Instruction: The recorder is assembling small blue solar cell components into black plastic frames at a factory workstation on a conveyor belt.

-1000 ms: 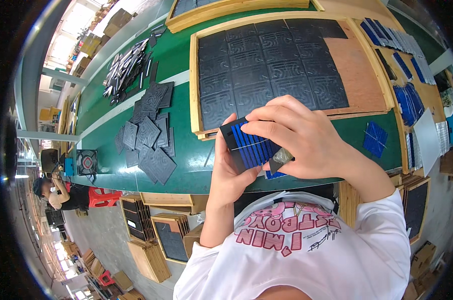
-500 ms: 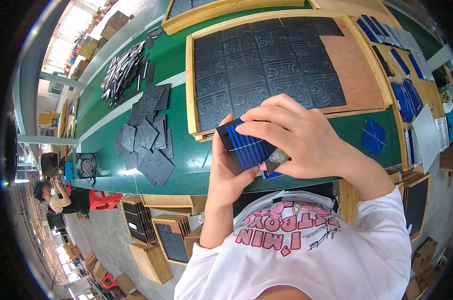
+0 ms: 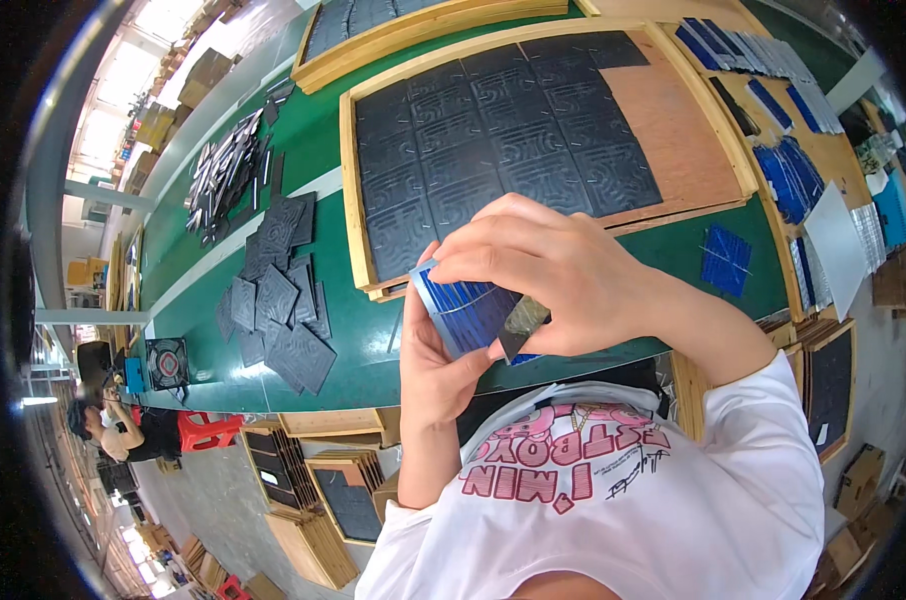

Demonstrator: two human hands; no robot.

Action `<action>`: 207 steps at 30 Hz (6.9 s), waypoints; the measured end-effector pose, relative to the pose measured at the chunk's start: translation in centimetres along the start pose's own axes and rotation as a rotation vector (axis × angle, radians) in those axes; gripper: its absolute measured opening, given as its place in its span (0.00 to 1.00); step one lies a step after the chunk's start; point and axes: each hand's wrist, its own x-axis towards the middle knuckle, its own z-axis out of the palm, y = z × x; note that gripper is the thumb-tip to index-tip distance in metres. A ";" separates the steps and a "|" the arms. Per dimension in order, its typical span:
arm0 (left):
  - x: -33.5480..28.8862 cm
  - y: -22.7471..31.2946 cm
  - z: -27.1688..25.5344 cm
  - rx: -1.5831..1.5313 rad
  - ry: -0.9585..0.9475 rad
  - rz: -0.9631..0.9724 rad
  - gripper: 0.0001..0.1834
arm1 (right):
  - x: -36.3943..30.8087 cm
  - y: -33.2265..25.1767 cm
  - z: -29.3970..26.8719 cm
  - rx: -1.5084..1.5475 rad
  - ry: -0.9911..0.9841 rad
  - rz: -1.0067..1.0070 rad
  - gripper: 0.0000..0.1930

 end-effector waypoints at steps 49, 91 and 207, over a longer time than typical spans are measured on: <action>-0.7 0.0 1.0 -0.236 -0.035 0.034 0.36 | -1.0 2.3 -0.5 0.092 0.120 0.080 0.18; 0.5 -2.1 0.9 0.120 0.070 0.391 0.40 | -1.3 1.7 -0.8 0.821 0.284 0.651 0.16; -2.4 -0.7 0.6 0.056 -0.189 -0.299 0.49 | -0.5 -0.1 1.8 -0.187 0.104 -0.129 0.15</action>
